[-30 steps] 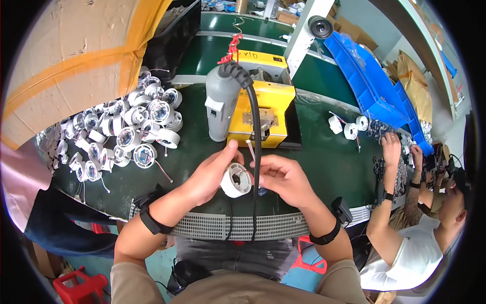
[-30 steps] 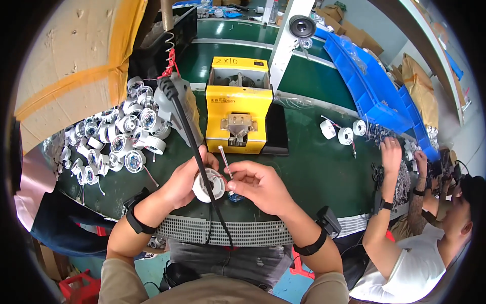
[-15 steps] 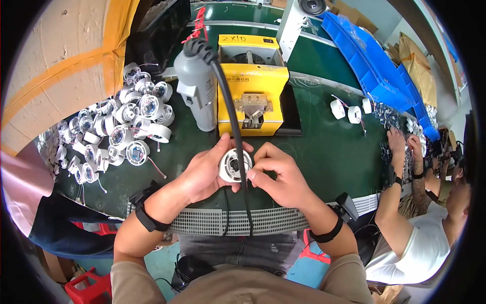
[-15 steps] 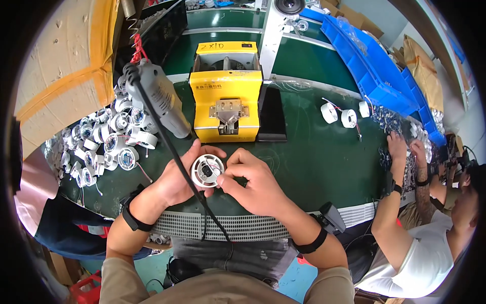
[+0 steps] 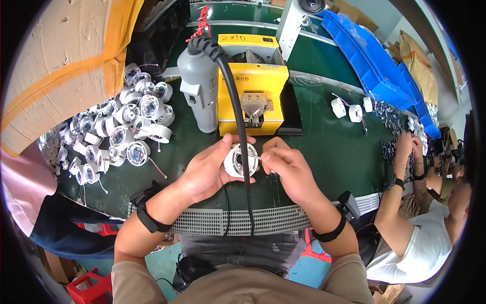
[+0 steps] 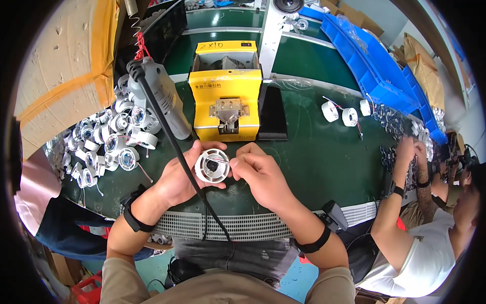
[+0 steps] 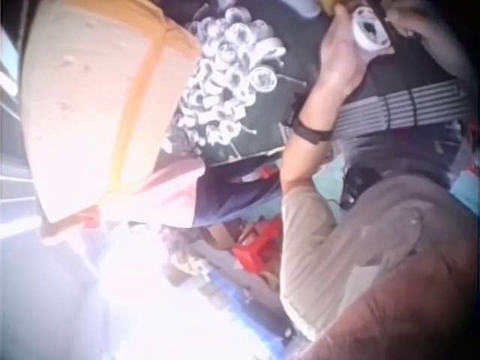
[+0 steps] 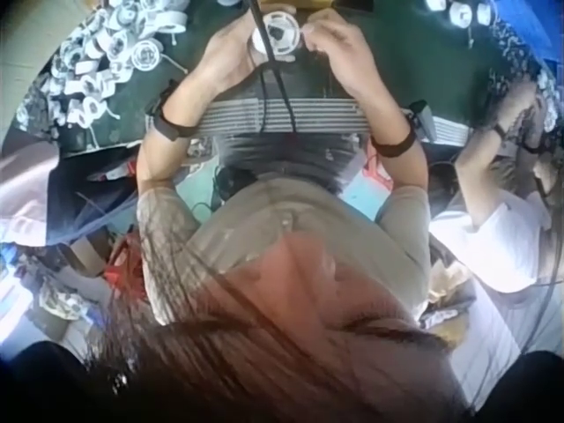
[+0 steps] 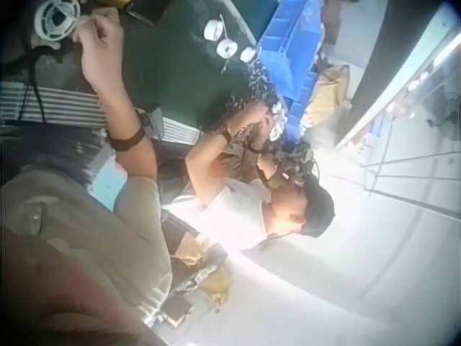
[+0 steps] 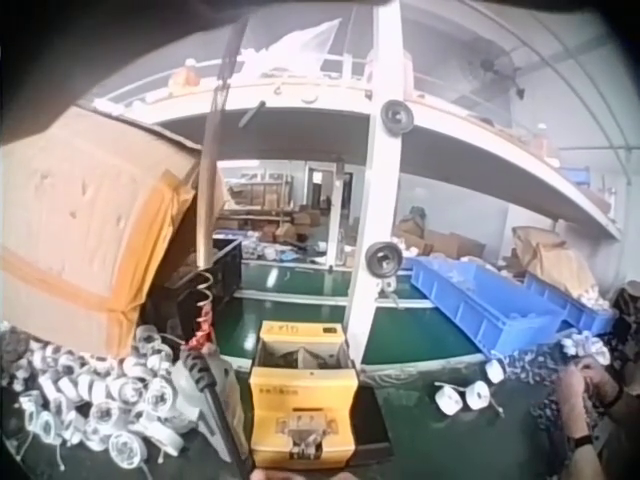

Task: The person assembles camera components by inserting a circuit board into a white housing, threading wires through the casing, and securing the assembly with a power screwdriver. Each completed unit is set aside on the workbench before the process is repeated with new components.

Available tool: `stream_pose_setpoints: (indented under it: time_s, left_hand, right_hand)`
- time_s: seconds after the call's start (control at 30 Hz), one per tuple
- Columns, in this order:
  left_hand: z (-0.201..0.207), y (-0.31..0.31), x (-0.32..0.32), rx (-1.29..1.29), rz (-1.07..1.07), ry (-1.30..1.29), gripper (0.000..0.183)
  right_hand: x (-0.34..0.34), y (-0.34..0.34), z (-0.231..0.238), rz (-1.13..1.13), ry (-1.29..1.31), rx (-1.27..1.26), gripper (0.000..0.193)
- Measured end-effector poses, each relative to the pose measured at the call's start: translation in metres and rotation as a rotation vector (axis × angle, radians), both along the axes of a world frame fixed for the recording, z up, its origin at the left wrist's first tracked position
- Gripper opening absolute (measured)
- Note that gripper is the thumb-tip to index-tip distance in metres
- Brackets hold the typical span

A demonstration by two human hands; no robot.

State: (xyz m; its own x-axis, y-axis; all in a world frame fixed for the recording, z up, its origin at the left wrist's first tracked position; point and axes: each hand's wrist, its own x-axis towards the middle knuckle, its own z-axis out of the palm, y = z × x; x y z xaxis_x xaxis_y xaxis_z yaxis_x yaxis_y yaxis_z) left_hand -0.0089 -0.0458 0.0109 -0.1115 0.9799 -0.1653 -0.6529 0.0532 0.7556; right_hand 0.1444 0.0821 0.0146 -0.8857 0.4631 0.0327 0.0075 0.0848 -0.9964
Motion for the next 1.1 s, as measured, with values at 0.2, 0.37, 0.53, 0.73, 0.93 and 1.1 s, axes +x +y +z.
stream_pose_setpoints:
  time_s: [0.2, 0.37, 0.53, 0.73, 0.93, 1.1]
  left_hand:
    - [-0.008, 0.003, 0.011, 0.082, 0.054, 0.150, 0.055]
    - [-0.018, 0.002, 0.012, 0.247, 0.125, 0.569, 0.055]
    - [-0.016, 0.002, 0.014, 0.133, 0.140, 0.359, 0.048]
    - [-0.013, 0.004, 0.013, 0.158, 0.262, 0.286, 0.043]
    - [-0.018, -0.001, 0.008, 0.210, 0.223, 0.332, 0.037]
    - [-0.011, 0.003, 0.013, 0.286, 0.158, 0.152, 0.040]
  right_hand:
    - [-0.003, -0.004, -0.005, -0.018, 0.059, -0.111, 0.030]
    - [-0.003, -0.004, -0.002, -0.104, -0.011, -0.114, 0.025]
    - [-0.005, -0.010, 0.003, -0.193, 0.075, -0.152, 0.008]
    - [-0.004, -0.004, 0.004, -0.313, 0.303, 0.810, 0.023]
    - [0.006, -0.002, 0.009, -0.071, 0.025, -0.130, 0.014]
    - [-0.006, -0.010, 0.001, -0.055, 0.232, -0.126, 0.014]
